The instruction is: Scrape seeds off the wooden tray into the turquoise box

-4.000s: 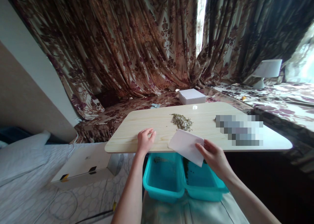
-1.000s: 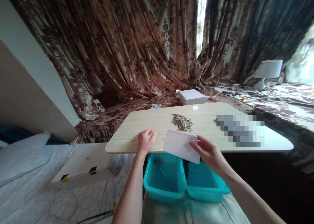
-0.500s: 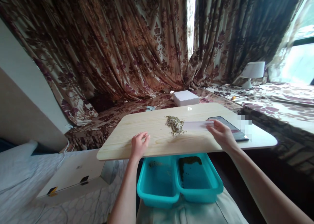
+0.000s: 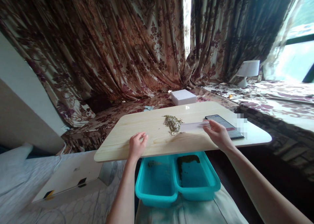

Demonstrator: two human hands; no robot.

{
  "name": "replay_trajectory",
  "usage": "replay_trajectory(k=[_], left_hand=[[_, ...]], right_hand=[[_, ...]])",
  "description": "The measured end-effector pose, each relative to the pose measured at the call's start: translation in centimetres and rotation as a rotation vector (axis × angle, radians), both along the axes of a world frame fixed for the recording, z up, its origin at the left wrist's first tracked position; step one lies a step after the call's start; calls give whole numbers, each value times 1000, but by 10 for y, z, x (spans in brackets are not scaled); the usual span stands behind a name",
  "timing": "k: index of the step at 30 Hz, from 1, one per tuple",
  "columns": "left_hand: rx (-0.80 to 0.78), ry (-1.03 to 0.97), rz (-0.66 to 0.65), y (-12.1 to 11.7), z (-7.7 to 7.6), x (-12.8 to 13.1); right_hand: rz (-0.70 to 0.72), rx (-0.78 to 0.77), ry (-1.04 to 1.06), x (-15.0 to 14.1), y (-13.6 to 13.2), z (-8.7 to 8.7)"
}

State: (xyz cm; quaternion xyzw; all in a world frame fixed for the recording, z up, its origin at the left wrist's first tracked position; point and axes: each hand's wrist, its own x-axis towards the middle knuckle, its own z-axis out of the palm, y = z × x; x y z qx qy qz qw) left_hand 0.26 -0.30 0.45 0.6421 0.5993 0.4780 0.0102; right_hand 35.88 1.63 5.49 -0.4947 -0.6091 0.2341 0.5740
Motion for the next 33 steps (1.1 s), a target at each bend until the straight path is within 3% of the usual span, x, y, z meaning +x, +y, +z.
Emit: replay_trajectory(k=[19, 33], left_hand=[[-24, -17, 3, 0, 0, 0], [-23, -15, 0, 1, -1, -1]], right_hand=[[12, -18, 11, 8, -16, 7], [-73, -42, -24, 14, -26, 15]])
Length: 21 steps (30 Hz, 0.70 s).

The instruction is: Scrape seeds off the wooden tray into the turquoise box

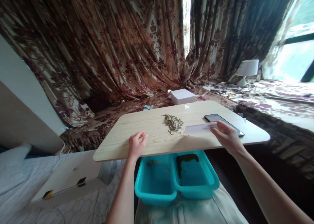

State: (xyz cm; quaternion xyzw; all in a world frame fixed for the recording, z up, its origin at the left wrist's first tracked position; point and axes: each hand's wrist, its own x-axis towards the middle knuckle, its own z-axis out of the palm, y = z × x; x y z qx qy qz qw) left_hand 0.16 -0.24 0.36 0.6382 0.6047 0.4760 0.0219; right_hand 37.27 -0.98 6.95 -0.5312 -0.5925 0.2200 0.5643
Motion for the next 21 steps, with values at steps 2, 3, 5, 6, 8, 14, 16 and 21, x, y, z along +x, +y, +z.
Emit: replay_trajectory(k=[2, 3, 5, 6, 8, 14, 16, 21], left_hand=[[2, 1, -1, 0, 0, 0], [3, 1, -1, 0, 0, 0], [5, 1, -1, -1, 1, 1], [5, 1, 0, -1, 1, 1], [5, 1, 0, -1, 1, 1], [3, 1, 5, -1, 1, 1], [2, 2, 6, -1, 1, 1], [4, 5, 2, 0, 1, 1]], right_hand=[[5, 2, 12, -1, 0, 1], [5, 6, 20, -2, 1, 1], [9, 18, 28, -4, 3, 1], [15, 23, 27, -5, 4, 1], [31, 24, 21, -6, 4, 1], [56, 12, 43, -4, -3, 4], [34, 12, 58, -2, -4, 5], [-12, -17, 60, 3, -4, 2]])
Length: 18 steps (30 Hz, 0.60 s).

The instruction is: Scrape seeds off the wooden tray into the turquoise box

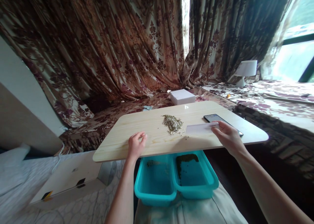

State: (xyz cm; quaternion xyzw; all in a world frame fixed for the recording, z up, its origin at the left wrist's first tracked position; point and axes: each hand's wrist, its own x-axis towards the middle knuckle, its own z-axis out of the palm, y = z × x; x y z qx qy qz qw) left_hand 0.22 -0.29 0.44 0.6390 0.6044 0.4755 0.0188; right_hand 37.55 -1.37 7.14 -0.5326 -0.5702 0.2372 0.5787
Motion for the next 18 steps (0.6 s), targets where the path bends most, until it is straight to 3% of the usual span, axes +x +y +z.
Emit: replay_trajectory(k=[18], left_hand=[[3, 5, 8, -2, 2, 1]], right_hand=[[130, -39, 83, -1, -15, -4]])
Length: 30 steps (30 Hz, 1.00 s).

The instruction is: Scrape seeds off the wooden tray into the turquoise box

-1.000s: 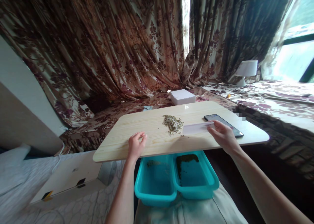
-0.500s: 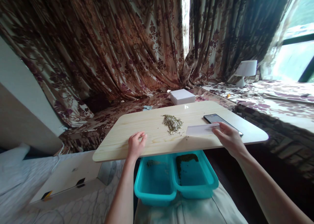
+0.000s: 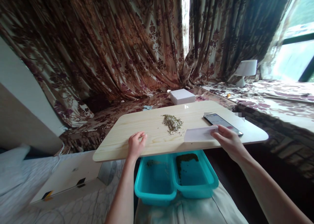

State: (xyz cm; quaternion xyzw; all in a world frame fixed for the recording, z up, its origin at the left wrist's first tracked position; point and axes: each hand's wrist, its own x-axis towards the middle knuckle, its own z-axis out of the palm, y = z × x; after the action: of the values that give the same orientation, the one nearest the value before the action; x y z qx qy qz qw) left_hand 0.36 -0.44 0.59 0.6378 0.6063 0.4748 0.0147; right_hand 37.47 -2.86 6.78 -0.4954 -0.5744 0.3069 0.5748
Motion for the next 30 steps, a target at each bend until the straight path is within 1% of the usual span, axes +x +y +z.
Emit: replay_trajectory(k=[5, 10, 14, 16, 19, 21, 24, 26, 30], left_hand=[[9, 2, -1, -1, 0, 1], [15, 5, -7, 0, -1, 0], [16, 5, -9, 1, -3, -2], [17, 5, -7, 2, -3, -2], [20, 6, -3, 2, -4, -2], [22, 6, -2, 2, -4, -2], [24, 8, -7, 2, -3, -2], [25, 8, -9, 2, -3, -2], [24, 6, -3, 1, -3, -2]], right_hand=[[67, -47, 13, 0, -6, 2], [2, 30, 58, -2, -2, 4], [-3, 14, 26, -5, -1, 4], [21, -10, 25, -6, -5, 4], [104, -62, 47, -4, -11, 7], [130, -72, 72, -3, -12, 8], [58, -19, 110, -2, -8, 7], [-1, 8, 99, -4, -3, 5], [-46, -4, 28, -6, 0, 2]])
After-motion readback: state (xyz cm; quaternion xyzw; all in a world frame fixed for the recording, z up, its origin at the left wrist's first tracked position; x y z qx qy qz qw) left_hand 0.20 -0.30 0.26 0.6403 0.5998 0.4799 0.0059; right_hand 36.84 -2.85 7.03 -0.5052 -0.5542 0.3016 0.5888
